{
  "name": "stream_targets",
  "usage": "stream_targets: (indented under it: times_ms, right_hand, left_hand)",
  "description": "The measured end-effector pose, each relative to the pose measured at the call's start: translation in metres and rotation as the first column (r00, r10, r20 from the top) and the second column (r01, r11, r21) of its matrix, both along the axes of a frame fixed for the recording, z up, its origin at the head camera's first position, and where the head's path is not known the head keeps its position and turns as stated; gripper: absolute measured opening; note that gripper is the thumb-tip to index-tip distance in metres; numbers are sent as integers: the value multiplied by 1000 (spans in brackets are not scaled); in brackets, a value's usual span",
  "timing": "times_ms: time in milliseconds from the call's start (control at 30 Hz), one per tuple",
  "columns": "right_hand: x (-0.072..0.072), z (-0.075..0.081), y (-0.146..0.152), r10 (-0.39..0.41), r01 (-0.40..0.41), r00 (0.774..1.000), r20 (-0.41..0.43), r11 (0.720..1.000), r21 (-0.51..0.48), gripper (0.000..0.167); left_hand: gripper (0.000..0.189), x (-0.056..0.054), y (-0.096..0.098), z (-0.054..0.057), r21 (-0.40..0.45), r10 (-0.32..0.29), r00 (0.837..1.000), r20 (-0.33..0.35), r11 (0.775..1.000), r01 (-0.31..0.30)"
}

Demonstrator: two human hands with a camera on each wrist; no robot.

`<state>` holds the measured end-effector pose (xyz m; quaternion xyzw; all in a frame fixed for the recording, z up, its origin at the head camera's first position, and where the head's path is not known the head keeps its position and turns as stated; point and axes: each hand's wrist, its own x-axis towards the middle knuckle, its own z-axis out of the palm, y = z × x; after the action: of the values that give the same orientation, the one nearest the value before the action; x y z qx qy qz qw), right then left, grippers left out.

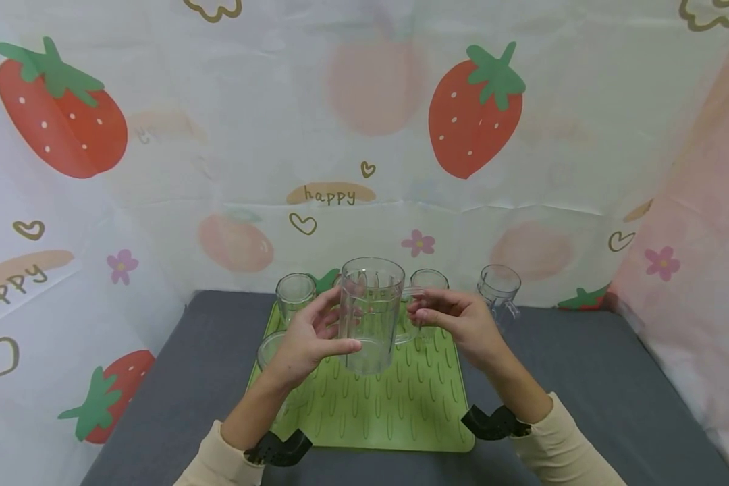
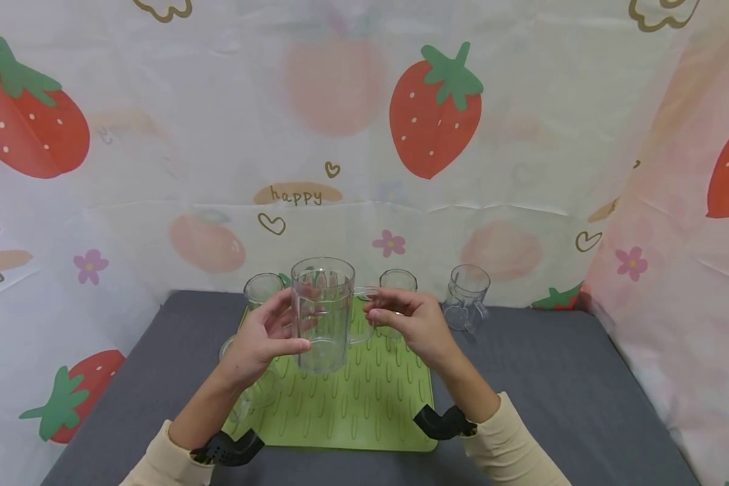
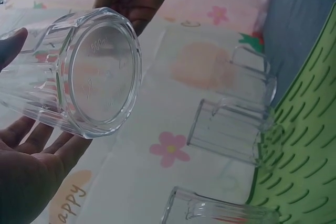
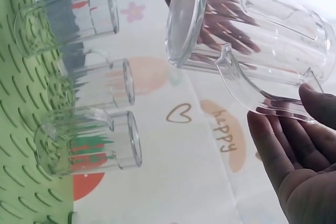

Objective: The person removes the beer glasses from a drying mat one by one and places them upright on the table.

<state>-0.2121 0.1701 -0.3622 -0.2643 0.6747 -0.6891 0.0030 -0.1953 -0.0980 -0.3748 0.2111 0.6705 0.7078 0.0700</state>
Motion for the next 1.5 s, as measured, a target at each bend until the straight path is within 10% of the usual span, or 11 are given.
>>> stream_targets:
  times_ms: [900, 1500]
  right_hand:
    - [6, 11, 12, -155, 156, 987, -49, 987, 34, 27]
    - [1, 15, 29, -304, 309, 948, -90, 950, 48, 30]
  left_hand:
    - [72, 3, -19, 4, -118, -54, 978, -204, 993, 30]
    - [68, 13, -61, -12, -199, 79, 963, -258, 971, -133]
